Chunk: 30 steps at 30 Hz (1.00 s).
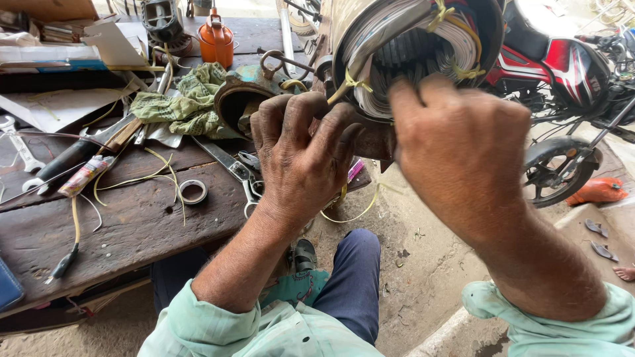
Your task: The person works on a cylindrical motor stator mounted on a bench, repeatedly tying yellow plastic strips around the coil windings. They use a screwdriver to adjust the windings and scissors to cut the strips, continuing the process across multiple sections of the stator.
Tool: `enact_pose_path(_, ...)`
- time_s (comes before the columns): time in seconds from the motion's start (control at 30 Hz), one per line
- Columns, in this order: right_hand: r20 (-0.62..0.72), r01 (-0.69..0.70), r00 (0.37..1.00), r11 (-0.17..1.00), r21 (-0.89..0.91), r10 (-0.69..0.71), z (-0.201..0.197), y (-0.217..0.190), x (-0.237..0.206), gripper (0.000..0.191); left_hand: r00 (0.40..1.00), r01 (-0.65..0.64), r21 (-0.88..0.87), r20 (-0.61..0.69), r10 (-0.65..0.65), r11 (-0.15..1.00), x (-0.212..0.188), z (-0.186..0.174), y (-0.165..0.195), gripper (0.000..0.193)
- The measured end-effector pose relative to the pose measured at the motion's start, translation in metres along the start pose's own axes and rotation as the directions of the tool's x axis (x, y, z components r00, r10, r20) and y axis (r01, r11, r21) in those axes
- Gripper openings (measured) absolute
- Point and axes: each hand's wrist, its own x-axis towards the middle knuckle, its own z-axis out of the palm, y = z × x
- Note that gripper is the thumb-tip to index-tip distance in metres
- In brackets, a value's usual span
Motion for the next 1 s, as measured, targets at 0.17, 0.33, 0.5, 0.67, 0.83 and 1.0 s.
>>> enact_pose_path(0.17, 0.042, 0.018, 0.999, 1.000, 0.009, -0.019, 0.015, 0.002, -0.001, 0.004, 1.000, -0.005, -0.018, -0.009, 0.005, 1.000, -0.003, 0.002, -0.004, 0.029)
enact_pose_path(0.33, -0.078, -0.002, 0.997, 0.999, 0.035, 0.004, 0.007, 0.001, 0.008, 0.011, 0.998, -0.003, -0.094, -0.064, -0.003, 0.996, -0.001, 0.001, -0.015, 0.035)
enact_pose_path(0.5, -0.135, -0.044, 0.990, 0.998, -0.042, 0.038, -0.004, 0.011, -0.007, 0.021, 0.998, 0.024, -0.151, -0.059, -0.034, 0.988, 0.000, -0.003, -0.018, 0.040)
enact_pose_path(0.67, -0.160, -0.007, 0.987, 0.999, -0.041, 0.001, -0.002, 0.036, -0.037, 0.039, 0.997, 0.068, -0.235, -0.029, -0.077, 0.970, 0.001, -0.003, -0.016, 0.045)
enact_pose_path(0.83, -0.169, 0.019, 0.985, 1.000, -0.021, -0.022, -0.002, 0.038, -0.038, 0.040, 0.996, 0.077, -0.227, -0.031, -0.086, 0.971, 0.002, 0.001, -0.015, 0.045)
enact_pose_path(1.0, -0.241, 0.083, 0.966, 0.996, -0.029, -0.087, -0.006, 0.021, -0.012, 0.023, 0.998, 0.041, -0.206, -0.030, -0.048, 0.978, 0.004, 0.001, -0.019, 0.037)
